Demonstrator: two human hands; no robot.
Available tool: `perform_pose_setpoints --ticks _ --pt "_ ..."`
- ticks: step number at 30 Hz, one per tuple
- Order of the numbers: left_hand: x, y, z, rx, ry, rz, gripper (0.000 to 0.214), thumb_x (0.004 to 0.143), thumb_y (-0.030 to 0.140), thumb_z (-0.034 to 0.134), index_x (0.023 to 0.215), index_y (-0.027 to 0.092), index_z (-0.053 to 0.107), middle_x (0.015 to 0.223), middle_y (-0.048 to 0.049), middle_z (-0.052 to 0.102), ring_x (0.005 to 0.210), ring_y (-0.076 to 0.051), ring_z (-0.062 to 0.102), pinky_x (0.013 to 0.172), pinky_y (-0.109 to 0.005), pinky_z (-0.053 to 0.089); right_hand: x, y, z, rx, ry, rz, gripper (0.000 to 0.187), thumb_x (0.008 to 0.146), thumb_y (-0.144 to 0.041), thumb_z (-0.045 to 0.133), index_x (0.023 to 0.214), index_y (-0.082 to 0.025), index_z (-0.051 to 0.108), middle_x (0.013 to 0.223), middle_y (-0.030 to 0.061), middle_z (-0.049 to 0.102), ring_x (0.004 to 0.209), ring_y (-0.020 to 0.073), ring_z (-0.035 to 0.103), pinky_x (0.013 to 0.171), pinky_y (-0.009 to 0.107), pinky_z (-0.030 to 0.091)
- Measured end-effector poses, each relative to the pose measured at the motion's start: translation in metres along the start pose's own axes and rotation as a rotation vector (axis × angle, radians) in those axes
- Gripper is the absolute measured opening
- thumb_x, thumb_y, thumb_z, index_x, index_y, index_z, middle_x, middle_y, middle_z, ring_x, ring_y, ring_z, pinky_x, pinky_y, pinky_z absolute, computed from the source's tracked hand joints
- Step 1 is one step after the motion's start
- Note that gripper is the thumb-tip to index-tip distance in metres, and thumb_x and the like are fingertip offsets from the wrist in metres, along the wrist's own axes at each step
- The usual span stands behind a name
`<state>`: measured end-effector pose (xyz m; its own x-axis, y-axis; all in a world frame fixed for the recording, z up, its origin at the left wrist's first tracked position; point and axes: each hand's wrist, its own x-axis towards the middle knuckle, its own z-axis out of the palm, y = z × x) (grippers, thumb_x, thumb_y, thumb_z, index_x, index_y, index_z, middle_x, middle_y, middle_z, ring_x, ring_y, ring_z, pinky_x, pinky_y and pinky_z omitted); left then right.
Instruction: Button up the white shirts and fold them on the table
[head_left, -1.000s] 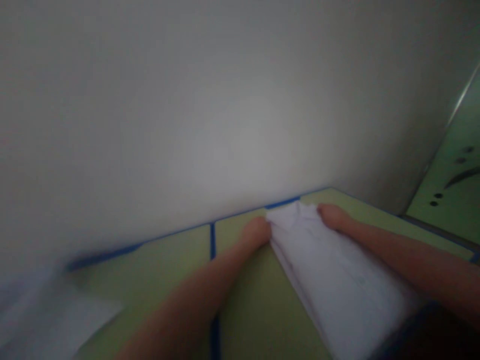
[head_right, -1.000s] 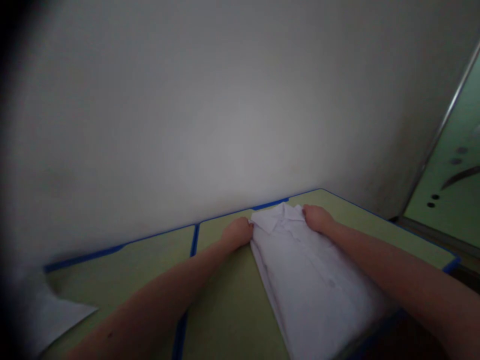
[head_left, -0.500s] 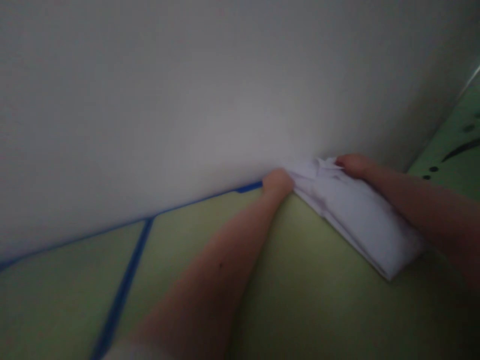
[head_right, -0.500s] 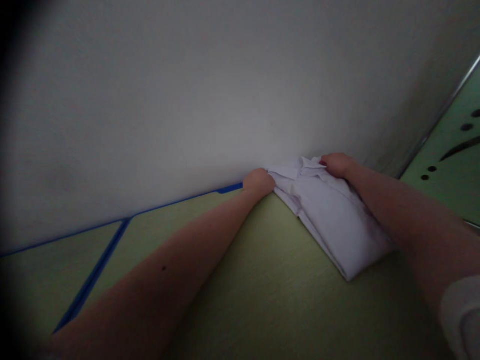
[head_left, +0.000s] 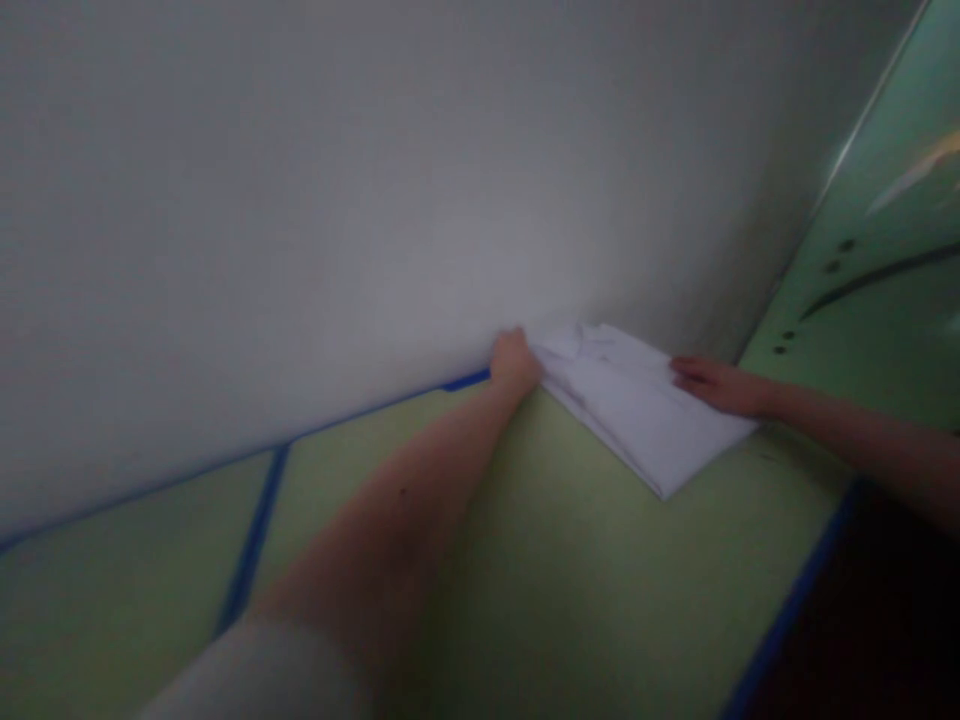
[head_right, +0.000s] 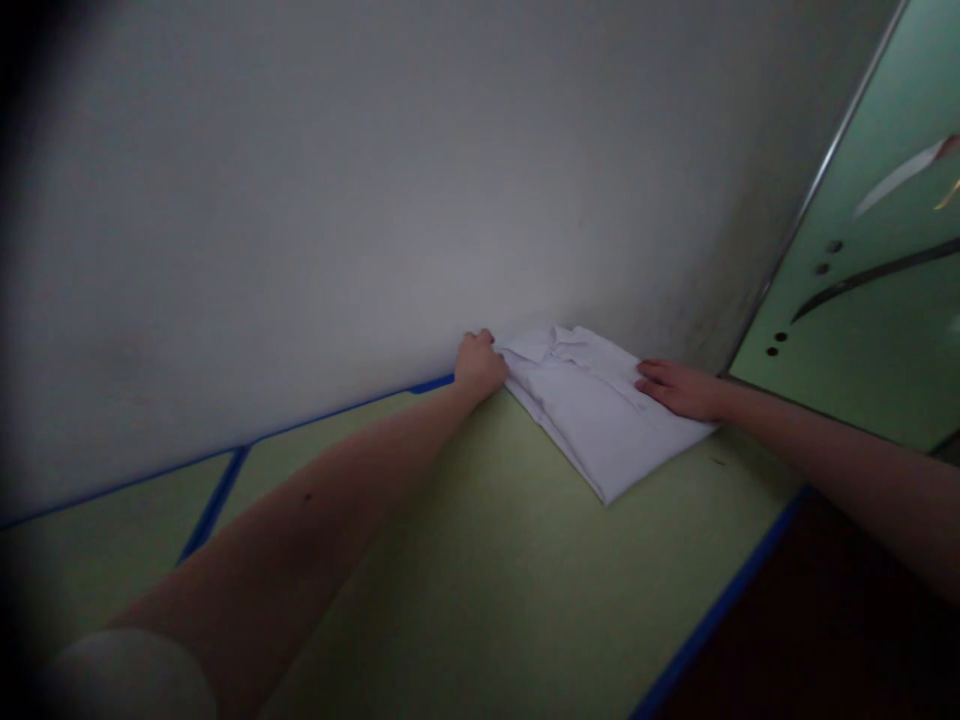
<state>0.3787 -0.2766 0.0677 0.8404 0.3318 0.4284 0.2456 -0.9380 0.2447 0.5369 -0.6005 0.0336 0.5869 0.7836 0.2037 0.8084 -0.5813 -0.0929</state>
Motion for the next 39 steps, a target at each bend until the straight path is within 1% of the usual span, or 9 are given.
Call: perform_pose_setpoints --ticks 2,5,9,16,22,27,32,35,39 --pt "-0.011 0.025 0.0 -0.01 0.003 0.256 0.046 0.086 0.042 0.039 0.122 0.016 0.047 0.125 -0.0166 0.047 0.118 -0.026 0.043 0.098 -0.038 0.033 -0.02 0.003 -0.003 0.044 -0.015 0.016 0.065 0.086 -0.057 0.03 0.135 -0.016 0.042 0.141 0.0092 0.036 0.131 0.0272 0.03 0.111 0.044 0.021" --pt "-0.036 0.067 0.012 -0.014 -0.269 0.616 0.068 0.079 0.066 0.034 0.132 0.023 0.039 0.141 -0.0106 0.036 0.131 -0.027 0.028 0.106 -0.041 0.022 -0.037 0.012 -0.004 0.108 -0.073 -0.024 0.064 0.086 -0.057 0.03 0.136 -0.018 0.04 0.143 0.0064 0.032 0.132 0.0266 0.027 0.112 0.044 0.018" --pt "-0.064 0.096 0.028 0.03 -0.448 0.505 0.1 0.065 0.084 0.023 0.144 0.024 0.012 0.151 -0.0111 0.01 0.136 -0.034 0.007 0.105 -0.056 0.012 -0.046 0.027 0.0 0.143 -0.104 -0.07 0.065 0.086 -0.056 0.031 0.139 -0.019 0.034 0.146 0.0037 0.026 0.134 0.0237 0.021 0.113 0.04 0.015" --pt "-0.084 0.094 0.003 0.076 -0.53 0.356 0.117 0.05 0.09 0.032 0.144 0.022 0.013 0.151 -0.0155 0.007 0.135 -0.041 0.003 0.103 -0.062 0.008 -0.049 0.046 0.001 0.038 -0.095 -0.063 0.063 0.086 -0.055 0.033 0.139 -0.022 0.034 0.145 0.0044 0.029 0.134 0.0242 0.023 0.112 0.044 0.017" --pt "-0.137 0.124 -0.023 0.003 -0.474 0.74 0.095 0.071 0.076 0.033 0.142 0.015 0.019 0.15 -0.0158 0.013 0.137 -0.032 0.009 0.109 -0.046 0.009 -0.066 0.018 0.0 0.008 0.031 -0.022 0.06 0.088 -0.048 0.027 0.137 -0.017 0.038 0.143 0.008 0.032 0.133 0.0246 0.026 0.112 0.042 0.018" --pt "-0.205 0.139 -0.057 -0.099 -0.577 0.746 0.089 0.079 0.068 0.03 0.139 0.002 0.025 0.146 -0.0231 0.021 0.135 -0.031 0.019 0.109 -0.039 0.018 -0.096 -0.006 0.011 0.012 -0.016 -0.058 0.061 0.089 -0.051 0.022 0.139 -0.018 0.035 0.144 0.0069 0.03 0.133 0.0241 0.025 0.11 0.045 0.02" --pt "-0.263 0.084 -0.145 -0.145 -0.793 0.764 0.085 0.08 0.066 0.035 0.138 0.003 0.029 0.144 -0.0198 0.029 0.132 -0.026 0.03 0.106 -0.032 0.027 -0.098 -0.029 -0.012 -0.048 -0.066 -0.023 0.067 0.085 -0.057 0.028 0.133 -0.013 0.045 0.14 0.0136 0.036 0.131 0.0273 0.03 0.109 0.046 0.023" --pt "-0.289 0.018 -0.213 -0.058 -0.813 0.503 0.075 0.081 0.066 0.032 0.136 0.016 0.038 0.142 -0.0117 0.036 0.13 -0.024 0.035 0.105 -0.031 0.028 -0.09 -0.079 -0.042 -0.003 -0.045 -0.074 0.067 0.085 -0.058 0.026 0.134 -0.015 0.044 0.14 0.0114 0.037 0.13 0.0262 0.032 0.108 0.043 0.026" --pt "-0.327 -0.086 -0.303 0.113 -0.622 0.136 0.066 0.078 0.063 0.04 0.129 0.022 0.048 0.137 -0.0076 0.044 0.126 -0.024 0.04 0.104 -0.031 0.028 -0.073 -0.174 -0.069 0.028 -0.052 -0.222 0.069 0.082 -0.06 0.035 0.135 -0.017 0.042 0.138 0.0103 0.04 0.127 0.0272 0.037 0.108 0.042 0.028"
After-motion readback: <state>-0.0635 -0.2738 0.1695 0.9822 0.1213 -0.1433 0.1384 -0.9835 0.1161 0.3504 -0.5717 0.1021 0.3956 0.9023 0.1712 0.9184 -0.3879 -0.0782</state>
